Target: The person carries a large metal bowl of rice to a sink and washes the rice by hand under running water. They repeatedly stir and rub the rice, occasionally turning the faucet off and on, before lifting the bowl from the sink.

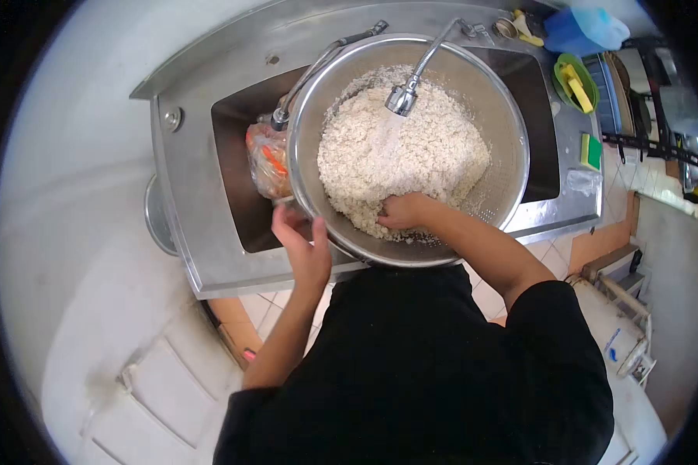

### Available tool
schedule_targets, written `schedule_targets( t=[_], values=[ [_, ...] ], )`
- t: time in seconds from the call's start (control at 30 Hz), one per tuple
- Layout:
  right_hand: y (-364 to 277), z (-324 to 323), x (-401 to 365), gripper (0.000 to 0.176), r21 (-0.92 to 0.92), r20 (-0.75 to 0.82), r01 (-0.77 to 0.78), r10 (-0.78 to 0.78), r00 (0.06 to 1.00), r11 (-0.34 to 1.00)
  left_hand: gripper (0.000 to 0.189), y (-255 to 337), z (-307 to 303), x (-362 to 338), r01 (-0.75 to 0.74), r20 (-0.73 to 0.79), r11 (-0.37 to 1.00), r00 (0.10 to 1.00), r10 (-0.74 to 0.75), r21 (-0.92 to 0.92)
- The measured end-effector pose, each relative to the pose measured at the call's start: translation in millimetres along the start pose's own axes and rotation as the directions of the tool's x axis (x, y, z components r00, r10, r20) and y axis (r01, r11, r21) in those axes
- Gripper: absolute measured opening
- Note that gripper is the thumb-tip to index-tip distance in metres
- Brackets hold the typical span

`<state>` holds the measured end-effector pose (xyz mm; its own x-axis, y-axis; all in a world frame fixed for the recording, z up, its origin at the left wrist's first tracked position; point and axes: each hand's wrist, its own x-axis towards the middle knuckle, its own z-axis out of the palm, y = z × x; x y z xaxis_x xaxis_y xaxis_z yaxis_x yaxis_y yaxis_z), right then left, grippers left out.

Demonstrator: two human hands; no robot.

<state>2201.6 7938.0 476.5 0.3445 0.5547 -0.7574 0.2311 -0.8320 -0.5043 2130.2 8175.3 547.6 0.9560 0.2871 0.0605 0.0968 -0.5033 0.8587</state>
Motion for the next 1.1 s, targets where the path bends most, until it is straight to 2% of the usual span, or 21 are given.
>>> schedule_targets(
  t=[0.03, 0.07, 0.1, 0.13, 0.17, 0.23, 0.27, 0.33, 0.4, 0.47, 0.53, 0.6, 0.67, 0.73, 0.8, 0.87, 0.9, 0.93, 1.0, 1.07, 1.1],
  values=[
    [-1.4, -1.4, -1.6, 0.064, 0.004, -0.011, 0.008, -0.008, 1.0, 1.0, 0.065, 2.9, 1.5, -19.0, 0.263, 0.108, 0.958, 0.962, -0.251, -0.113],
    [-2.6, -3.4, -3.6, 0.064, -0.027, 0.005, 0.021, -0.021, 1.0, 0.999, 0.067, 4.4, 9.0, -35.0, 0.512, 0.234, 0.835, 0.853, -0.467, -0.2],
    [-4.2, -4.9, -5.5, 0.063, 0.034, -0.015, -0.001, 0.002, 1.0, 0.999, 0.062, 4.0, 26.3, -44.0, 0.395, 0.146, 0.842, 0.919, -0.368, -0.368],
    [-6.0, -4.7, -6.8, 0.062, 0.099, -0.032, -0.021, 0.024, 0.999, 0.995, 0.054, 0.0, 35.0, -48.5, 0.402, 0.154, 0.877, 0.915, -0.373, -0.264],
    [-7.0, -1.4, -6.7, 0.062, 0.076, -0.015, -0.005, 0.006, 1.0, 0.997, 0.047, 0.0, 39.0, -50.2, 0.406, 0.168, 0.901, 0.909, -0.381, -0.153],
    [-3.9, 1.3, -3.8, 0.059, 0.184, -0.182, -0.03, 0.064, 0.981, 0.982, 0.041, 7.2, 41.9, -50.4, 0.418, 0.1, 0.891, 0.908, -0.407, -0.176],
    [-1.8, 0.0, -0.7, 0.059, 0.157, -0.176, -0.02, 0.047, 0.983, 0.987, 0.035, 12.0, 44.5, -50.2, 0.425, 0.058, 0.884, 0.905, -0.422, -0.194],
    [2.2, -0.9, 4.4, 0.053, 0.329, -0.302, -0.051, 0.156, 0.94, 0.943, 0.035, 14.6, 46.2, -48.8, 0.455, 0.033, 0.875, 0.889, -0.457, -0.166],
    [8.5, -3.6, -2.8, 0.049, 0.266, -0.282, -0.041, 0.118, 0.952, 0.963, 0.036, 11.8, 46.4, -49.3, 0.498, 0.014, 0.864, 0.867, -0.498, -0.068],
    [16.3, -12.8, -13.9, 0.045, 0.212, -0.282, -0.033, 0.094, 0.955, 0.977, 0.037, 10.2, 49.8, -48.0, 0.463, -0.034, 0.883, 0.884, -0.466, -0.07],
    [24.9, -8.4, -38.5, 0.038, -0.015, -0.234, 0.077, -0.078, 0.969, 0.997, 0.038, 11.2, 54.1, -52.5, 0.441, -0.063, 0.894, 0.893, -0.446, -0.074],
    [10.0, -16.6, -75.2, 0.036, -0.072, -0.213, 0.047, -0.062, 0.975, 0.996, 0.037, 17.0, 56.4, -53.0, 0.497, -0.102, 0.867, 0.861, -0.499, -0.044],
    [-7.1, -20.6, -92.6, 0.034, -0.13, -0.192, 0.03, -0.054, 0.98, 0.991, 0.035, 21.3, 60.9, -57.1, 0.441, -0.155, 0.896, 0.882, -0.445, -0.059],
    [-26.9, -16.8, -93.0, 0.032, -0.202, -0.298, 0.103, -0.161, 0.941, 0.974, 0.033, 23.3, 62.4, -60.3, 0.383, -0.2, 0.922, 0.901, -0.386, -0.057],
    [-51.7, -15.8, -79.3, 0.031, -0.166, -0.378, 0.184, -0.235, 0.895, 0.969, 0.033, 24.6, 64.2, -62.0, 0.428, -0.179, 0.904, 0.889, -0.422, -0.002],
    [-53.7, 0.2, -14.0, 0.032, -0.145, -0.522, 0.236, -0.277, 0.807, 0.961, 0.032, 20.8, 66.8, -65.5, 0.404, -0.205, 0.914, 0.897, -0.392, 0.019],
    [-58.9, 1.9, 6.1, 0.032, -0.144, -0.529, 0.23, -0.271, 0.804, 0.963, 0.032, 20.1, 69.1, -66.2, 0.387, -0.229, 0.921, 0.9, -0.37, 0.033],
    [-62.0, -0.6, 22.2, 0.034, -0.148, -0.54, 0.161, -0.216, 0.814, 0.976, 0.032, 21.3, 73.0, -65.0, 0.379, -0.223, 0.925, 0.904, -0.365, 0.024],
    [-54.9, -4.3, 25.0, 0.036, -0.143, -0.555, 0.086, -0.152, 0.818, 0.986, 0.03, 21.8, 76.3, -64.3, 0.395, -0.312, 0.913, 0.859, -0.406, -0.1],
    [-40.0, 3.9, 12.3, 0.041, -0.129, -0.422, 0.088, -0.135, 0.897, 0.988, 0.029, 19.4, 81.1, -65.9, 0.391, -0.323, 0.913, 0.854, -0.408, -0.118],
    [-25.9, 10.6, 4.3, 0.043, -0.208, -0.367, 0.078, -0.152, 0.918, 0.975, 0.028, 17.4, 83.3, -66.9, 0.39, -0.349, 0.91, 0.84, -0.415, -0.143]
  ],
)
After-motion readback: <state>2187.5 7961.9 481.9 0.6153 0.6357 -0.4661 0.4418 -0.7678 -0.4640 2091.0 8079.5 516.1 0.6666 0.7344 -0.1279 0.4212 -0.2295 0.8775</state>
